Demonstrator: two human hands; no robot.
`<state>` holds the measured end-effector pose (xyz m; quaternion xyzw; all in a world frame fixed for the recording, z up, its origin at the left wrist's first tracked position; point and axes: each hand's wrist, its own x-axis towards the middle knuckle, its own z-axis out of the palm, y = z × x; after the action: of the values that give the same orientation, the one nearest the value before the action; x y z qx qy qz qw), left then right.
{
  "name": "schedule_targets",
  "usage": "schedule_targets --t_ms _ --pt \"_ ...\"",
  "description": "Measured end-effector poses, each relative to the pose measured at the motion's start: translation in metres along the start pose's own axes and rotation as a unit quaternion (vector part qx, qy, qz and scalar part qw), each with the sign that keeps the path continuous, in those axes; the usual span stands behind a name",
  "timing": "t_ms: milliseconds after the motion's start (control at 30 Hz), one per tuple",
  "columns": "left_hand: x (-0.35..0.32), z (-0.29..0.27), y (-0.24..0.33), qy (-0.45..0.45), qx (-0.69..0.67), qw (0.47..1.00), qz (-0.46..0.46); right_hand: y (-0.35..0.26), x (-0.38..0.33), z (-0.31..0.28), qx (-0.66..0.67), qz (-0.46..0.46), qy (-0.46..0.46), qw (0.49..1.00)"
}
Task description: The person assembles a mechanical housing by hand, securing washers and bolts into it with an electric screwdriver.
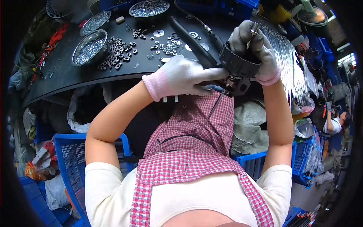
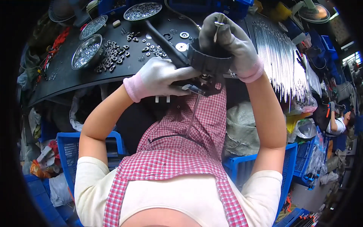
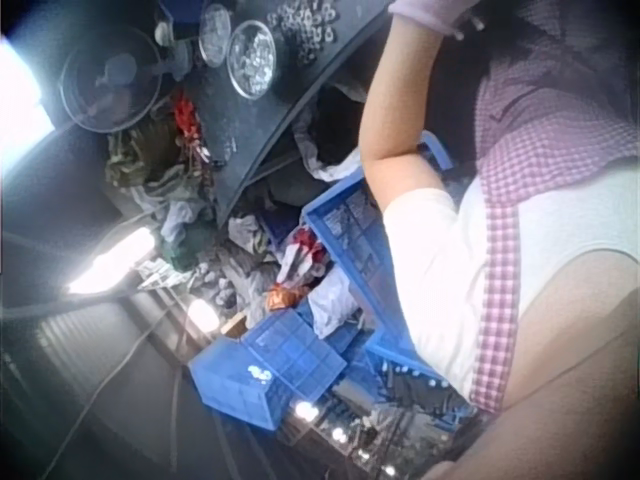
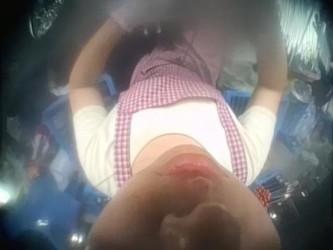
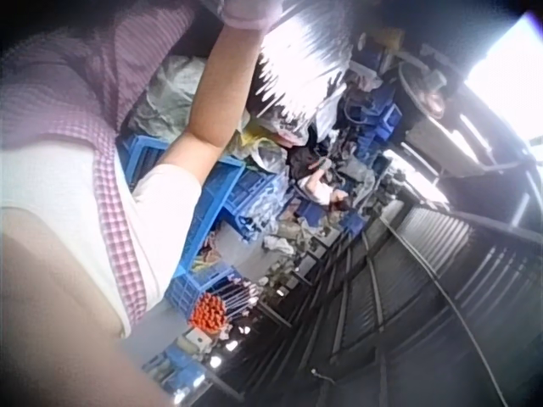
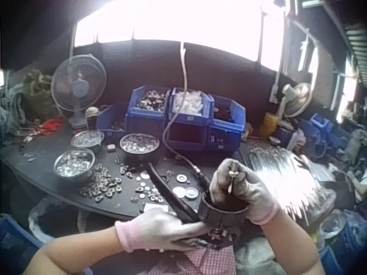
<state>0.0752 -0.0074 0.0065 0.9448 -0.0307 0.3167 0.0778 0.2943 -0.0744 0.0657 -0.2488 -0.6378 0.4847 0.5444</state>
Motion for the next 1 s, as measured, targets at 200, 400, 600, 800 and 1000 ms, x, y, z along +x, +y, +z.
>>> schedule_targets --t_ms 200,400,600,800,1000 --pt "0.001 -0.008 0.023 -0.024 0.148 0.987 -0.060 -0.024 0.000 0.012 -0.120 0.085 0.044 0.988" --pt "0.001 -0.008 0.034 -0.015 0.160 0.983 -0.088 -0.029 -0.004 0.015 -0.155 0.090 0.061 0.982" --pt "0.000 -0.012 0.028 0.044 0.130 0.990 -0.020 -0.049 -0.001 0.023 -0.251 0.088 0.017 0.964" --pt "0.012 -0.031 0.034 -0.006 0.154 0.988 -0.030 -0.081 0.012 0.045 -0.318 0.057 0.061 0.944" --pt "0.024 -0.041 0.034 0.028 0.131 0.991 0.009 -0.131 0.049 0.048 -0.180 -0.043 0.132 0.974"
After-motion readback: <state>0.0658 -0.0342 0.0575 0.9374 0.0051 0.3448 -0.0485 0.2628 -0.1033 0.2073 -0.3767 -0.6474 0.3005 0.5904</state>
